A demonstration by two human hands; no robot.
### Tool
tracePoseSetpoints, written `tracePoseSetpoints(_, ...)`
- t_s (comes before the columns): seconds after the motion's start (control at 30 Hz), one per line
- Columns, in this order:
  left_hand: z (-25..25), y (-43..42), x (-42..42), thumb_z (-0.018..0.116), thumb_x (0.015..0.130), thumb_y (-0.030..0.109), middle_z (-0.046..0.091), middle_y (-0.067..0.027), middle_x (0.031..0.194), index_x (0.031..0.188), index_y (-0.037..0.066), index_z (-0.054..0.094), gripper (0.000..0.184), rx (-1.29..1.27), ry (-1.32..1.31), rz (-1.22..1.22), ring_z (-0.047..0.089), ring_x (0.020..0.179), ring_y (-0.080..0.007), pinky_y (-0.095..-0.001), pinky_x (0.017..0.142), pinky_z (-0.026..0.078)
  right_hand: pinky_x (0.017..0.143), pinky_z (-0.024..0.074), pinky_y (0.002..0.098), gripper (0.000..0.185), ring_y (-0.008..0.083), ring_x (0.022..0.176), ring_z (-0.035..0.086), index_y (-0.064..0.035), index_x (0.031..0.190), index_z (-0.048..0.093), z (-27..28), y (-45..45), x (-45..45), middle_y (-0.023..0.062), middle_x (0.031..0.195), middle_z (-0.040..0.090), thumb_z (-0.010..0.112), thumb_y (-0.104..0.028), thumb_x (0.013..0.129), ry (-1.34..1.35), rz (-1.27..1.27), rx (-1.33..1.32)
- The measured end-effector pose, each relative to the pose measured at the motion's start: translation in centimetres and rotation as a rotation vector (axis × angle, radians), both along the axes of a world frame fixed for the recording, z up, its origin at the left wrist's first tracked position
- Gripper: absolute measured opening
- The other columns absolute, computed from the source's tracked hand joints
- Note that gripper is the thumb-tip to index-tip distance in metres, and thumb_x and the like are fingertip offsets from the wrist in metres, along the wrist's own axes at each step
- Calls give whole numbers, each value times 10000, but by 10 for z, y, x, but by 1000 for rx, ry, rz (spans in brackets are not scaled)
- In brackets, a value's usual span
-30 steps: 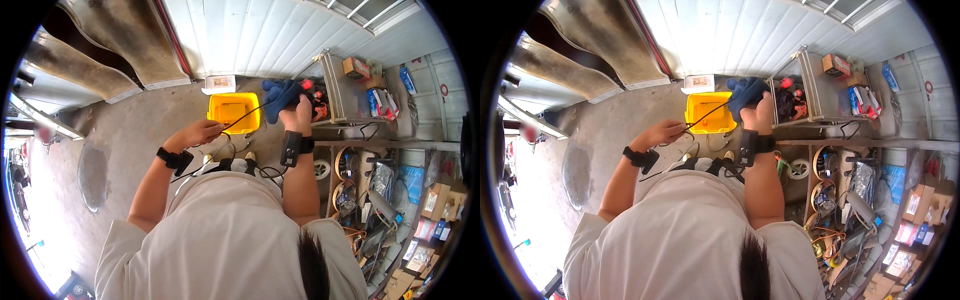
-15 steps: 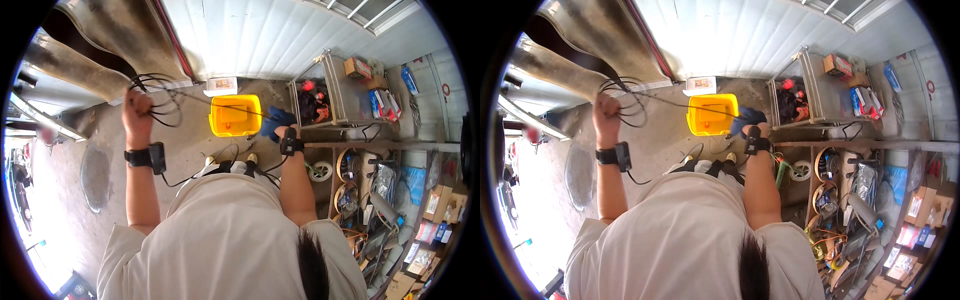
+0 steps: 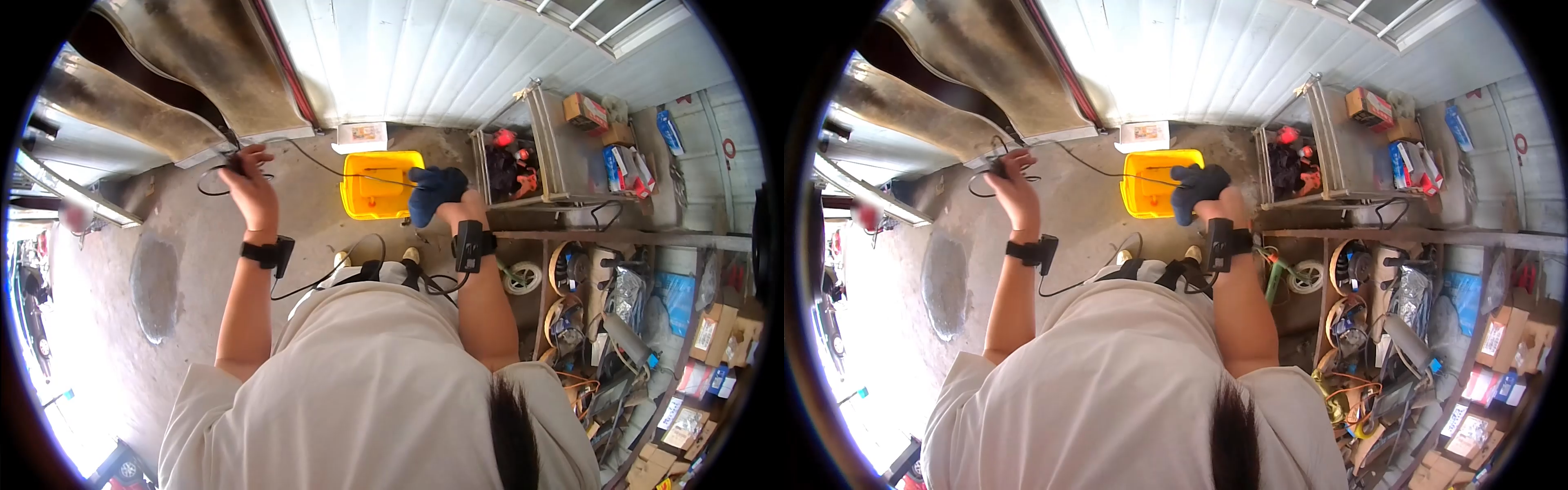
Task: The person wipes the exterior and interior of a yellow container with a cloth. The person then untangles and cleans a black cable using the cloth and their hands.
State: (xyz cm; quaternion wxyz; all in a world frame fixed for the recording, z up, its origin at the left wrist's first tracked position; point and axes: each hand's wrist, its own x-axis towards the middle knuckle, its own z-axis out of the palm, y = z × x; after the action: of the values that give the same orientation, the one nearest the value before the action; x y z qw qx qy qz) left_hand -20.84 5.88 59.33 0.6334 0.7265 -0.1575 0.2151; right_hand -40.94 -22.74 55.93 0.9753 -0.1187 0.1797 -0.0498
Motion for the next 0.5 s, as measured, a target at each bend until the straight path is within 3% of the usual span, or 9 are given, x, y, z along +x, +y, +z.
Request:
tracePoseSetpoints(0.03, 1, -11, -11, 454, 1028, 174, 662, -144, 940, 992, 14, 360, 189, 61, 15, -68, 647, 799, -217, -357, 705, 502, 560, 470, 421, 239, 299, 677, 570, 46, 978, 576, 10, 15, 11, 179, 838, 633, 418, -127, 934, 111, -71, -168)
tracePoseSetpoints(0.13, -7, -30, -33, 485, 1001, 123, 684, -148, 987, 1047, 12, 423, 135, 320, 85, -289, 668, 874, -323, -391, 741, 510, 565, 462, 349, 216, 243, 685, 549, 51, 1010, 579, 62, 43, 34, 153, 856, 624, 460, -94, 903, 125, -29, 14)
tracePoseSetpoints(0.17, -5, -37, -38, 492, 994, 118, 683, -151, 993, 1043, 16, 437, 125, 368, 94, -355, 655, 893, -356, -402, 739, 509, 599, 478, 345, 216, 238, 709, 555, 49, 1011, 575, 91, 51, 38, 147, 866, 613, 445, -97, 916, 74, 19, 272)
tracePoseSetpoints(0.23, 4, -51, -47, 506, 982, 108, 672, -199, 1003, 1047, 14, 455, 126, 432, 130, -513, 617, 943, -433, -433, 720, 508, 718, 493, 375, 237, 250, 798, 569, 40, 995, 572, 107, 54, 43, 149, 935, 602, 398, -114, 952, 78, 36, 398)
tracePoseSetpoints(0.27, -8, -53, -45, 510, 982, 95, 683, -183, 928, 1050, 11, 472, 115, 530, 195, -544, 649, 879, -394, -424, 761, 504, 778, 501, 389, 254, 255, 842, 576, 36, 987, 570, 116, 55, 46, 149, 970, 597, 374, -123, 971, 82, 44, 461)
tracePoseSetpoints(0.33, -9, -62, -49, 492, 997, 116, 656, -131, 820, 1033, 13, 480, 109, 236, 418, -866, 637, 772, -297, -376, 744, 493, 933, 491, 450, 358, 290, 1008, 617, 37, 1085, 602, 101, 50, 47, 174, 1119, 642, 320, -173, 1018, 50, 40, 510)
tracePoseSetpoints(0.37, -8, -64, -51, 483, 1005, 128, 639, -105, 773, 1022, 16, 483, 113, 147, 558, -991, 625, 726, -251, -352, 735, 486, 855, 508, 418, 337, 252, 915, 611, 37, 1082, 604, 97, 48, 47, 148, 1051, 640, 336, -152, 1008, -41, 39, 476)
tracePoseSetpoints(0.47, 4, -55, -50, 457, 1018, 175, 589, -60, 725, 1012, 27, 493, 153, 215, 956, -1257, 569, 671, -158, -292, 702, 463, 765, 493, 379, 301, 213, 805, 559, 43, 1104, 599, 110, 37, 44, 103, 926, 612, 374, -113, 981, -102, -189, 519)
tracePoseSetpoints(0.5, 3, -51, -48, 449, 1019, 192, 584, -64, 744, 1034, 26, 503, 175, 232, 1014, -1333, 560, 677, -144, -282, 695, 458, 651, 465, 305, 245, 143, 688, 487, 40, 1045, 602, 128, 30, 50, 29, 769, 512, 398, -28, 927, 168, -339, 459)
